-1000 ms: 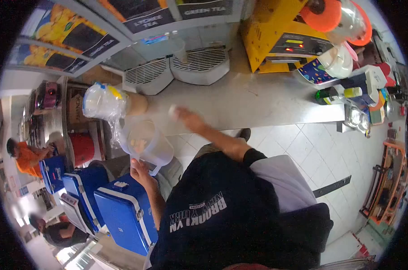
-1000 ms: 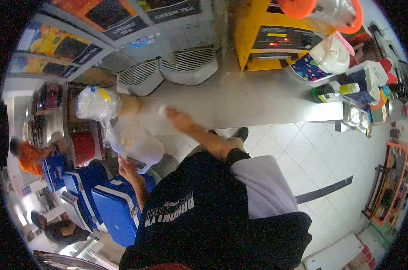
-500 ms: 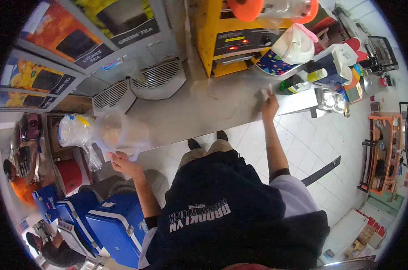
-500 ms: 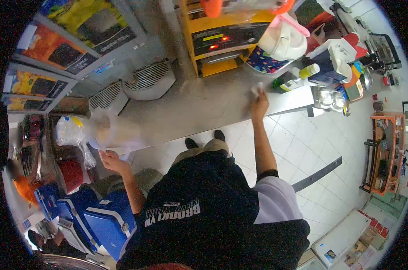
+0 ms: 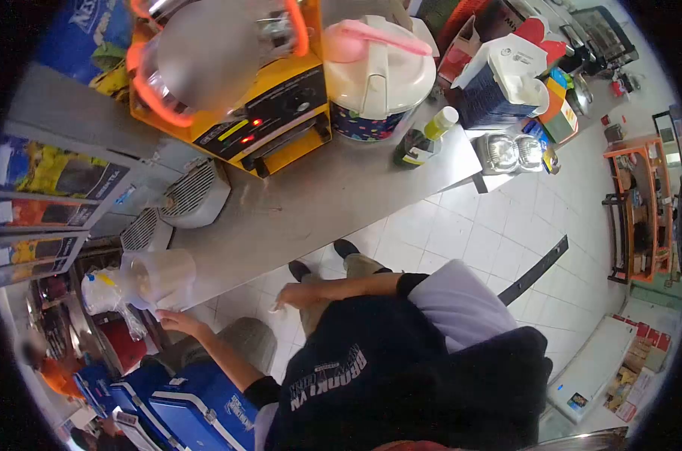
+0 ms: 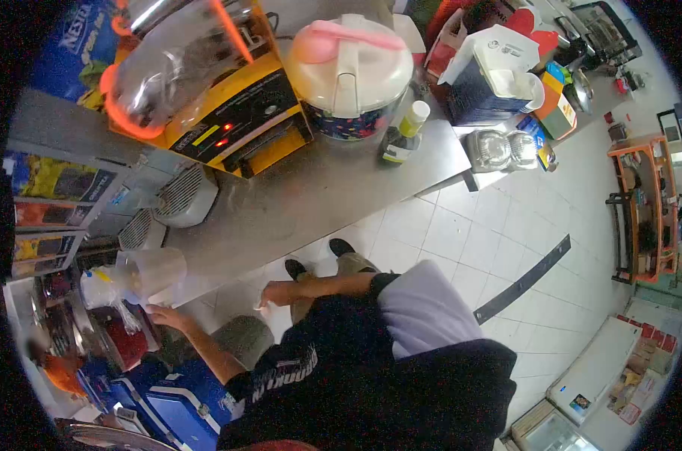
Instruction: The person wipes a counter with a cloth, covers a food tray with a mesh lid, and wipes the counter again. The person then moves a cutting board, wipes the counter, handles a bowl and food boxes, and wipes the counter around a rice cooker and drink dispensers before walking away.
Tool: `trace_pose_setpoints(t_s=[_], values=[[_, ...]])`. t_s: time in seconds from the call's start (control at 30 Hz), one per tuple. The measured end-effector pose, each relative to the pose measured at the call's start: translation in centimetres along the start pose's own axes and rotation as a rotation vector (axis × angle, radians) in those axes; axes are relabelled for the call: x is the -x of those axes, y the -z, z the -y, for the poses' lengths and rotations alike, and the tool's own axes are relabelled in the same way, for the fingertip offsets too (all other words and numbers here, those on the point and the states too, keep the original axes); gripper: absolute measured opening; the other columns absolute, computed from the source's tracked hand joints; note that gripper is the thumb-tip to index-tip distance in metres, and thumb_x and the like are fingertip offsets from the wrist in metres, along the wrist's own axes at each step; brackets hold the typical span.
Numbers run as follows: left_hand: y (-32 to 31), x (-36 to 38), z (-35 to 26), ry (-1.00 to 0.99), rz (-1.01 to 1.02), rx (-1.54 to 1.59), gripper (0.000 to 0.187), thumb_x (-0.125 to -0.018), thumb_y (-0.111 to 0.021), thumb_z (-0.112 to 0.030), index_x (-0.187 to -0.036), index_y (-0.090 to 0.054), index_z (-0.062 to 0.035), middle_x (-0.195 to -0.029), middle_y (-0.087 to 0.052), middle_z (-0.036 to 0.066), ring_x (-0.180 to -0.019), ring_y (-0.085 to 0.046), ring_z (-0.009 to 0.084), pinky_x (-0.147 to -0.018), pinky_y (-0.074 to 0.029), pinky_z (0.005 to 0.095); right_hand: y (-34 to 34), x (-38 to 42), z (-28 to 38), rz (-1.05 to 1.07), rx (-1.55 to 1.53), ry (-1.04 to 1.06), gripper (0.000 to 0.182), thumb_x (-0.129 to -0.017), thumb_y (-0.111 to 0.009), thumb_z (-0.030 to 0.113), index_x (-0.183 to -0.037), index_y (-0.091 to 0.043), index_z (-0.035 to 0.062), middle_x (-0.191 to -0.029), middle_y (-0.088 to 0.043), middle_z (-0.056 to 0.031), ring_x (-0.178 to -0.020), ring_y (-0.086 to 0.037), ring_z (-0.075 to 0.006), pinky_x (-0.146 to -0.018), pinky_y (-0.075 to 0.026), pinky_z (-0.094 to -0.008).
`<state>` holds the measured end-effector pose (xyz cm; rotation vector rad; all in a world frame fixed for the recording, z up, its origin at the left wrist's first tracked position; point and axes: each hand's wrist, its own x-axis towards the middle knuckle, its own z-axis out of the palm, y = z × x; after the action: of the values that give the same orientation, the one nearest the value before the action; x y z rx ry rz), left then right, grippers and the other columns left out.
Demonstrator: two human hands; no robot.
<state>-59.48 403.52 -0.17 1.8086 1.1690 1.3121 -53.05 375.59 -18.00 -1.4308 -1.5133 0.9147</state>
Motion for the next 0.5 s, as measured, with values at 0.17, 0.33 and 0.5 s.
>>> trace_pose_setpoints(t_s=[0.17,0.33,0.5], values=[[3.2,8.4,-0.1,0.099,0.117,-0.145,0.055,-0.09,-0.043,-0.045,-0.083,-0.05,0.0083,-0.084,-0.052,0.015,-0.076,-0.049,0.0234,-0.074,-0.041,0.0378,4.6,17.0,-3.8,-0.468,-0.414,-0.509,0.026,-0.069,-0.06,0.011,-0.094,-0.064,0.0056,-0.089,-0.064,-0.0118,-0.083,-0.06,-0.0246,-0.075,-0.047,-0.0355],[8.3,22.5,8.6,0.867,1.012,0.085,0.03,-0.091,-0.04,-0.029,-0.105,-0.047,-0.0032,-0.092,-0.054,0.01,-0.069,-0.053,0.0178,-0.054,-0.043,0.0296,6.1,45.2,-21.2,-0.927,0.462,-1.333,0.021,-0.078,-0.05,0.021,-0.078,-0.063,0.0046,-0.089,-0.062,-0.015,-0.087,-0.057,-0.031,-0.076,-0.043,-0.0424],[11.8,34.3,1.5,0.284,1.673,-0.196,0.038,-0.091,-0.041,-0.035,-0.109,-0.053,-0.0043,-0.107,-0.057,0.012,-0.092,-0.058,0.0224,-0.075,-0.046,0.0353,18.5,46.8,2.2,-2.103,0.812,-1.046,0.027,-0.071,-0.047,0.001,-0.094,-0.061,-0.0011,-0.083,-0.058,-0.0191,-0.076,-0.054,-0.034,-0.068,-0.042,-0.0429]])
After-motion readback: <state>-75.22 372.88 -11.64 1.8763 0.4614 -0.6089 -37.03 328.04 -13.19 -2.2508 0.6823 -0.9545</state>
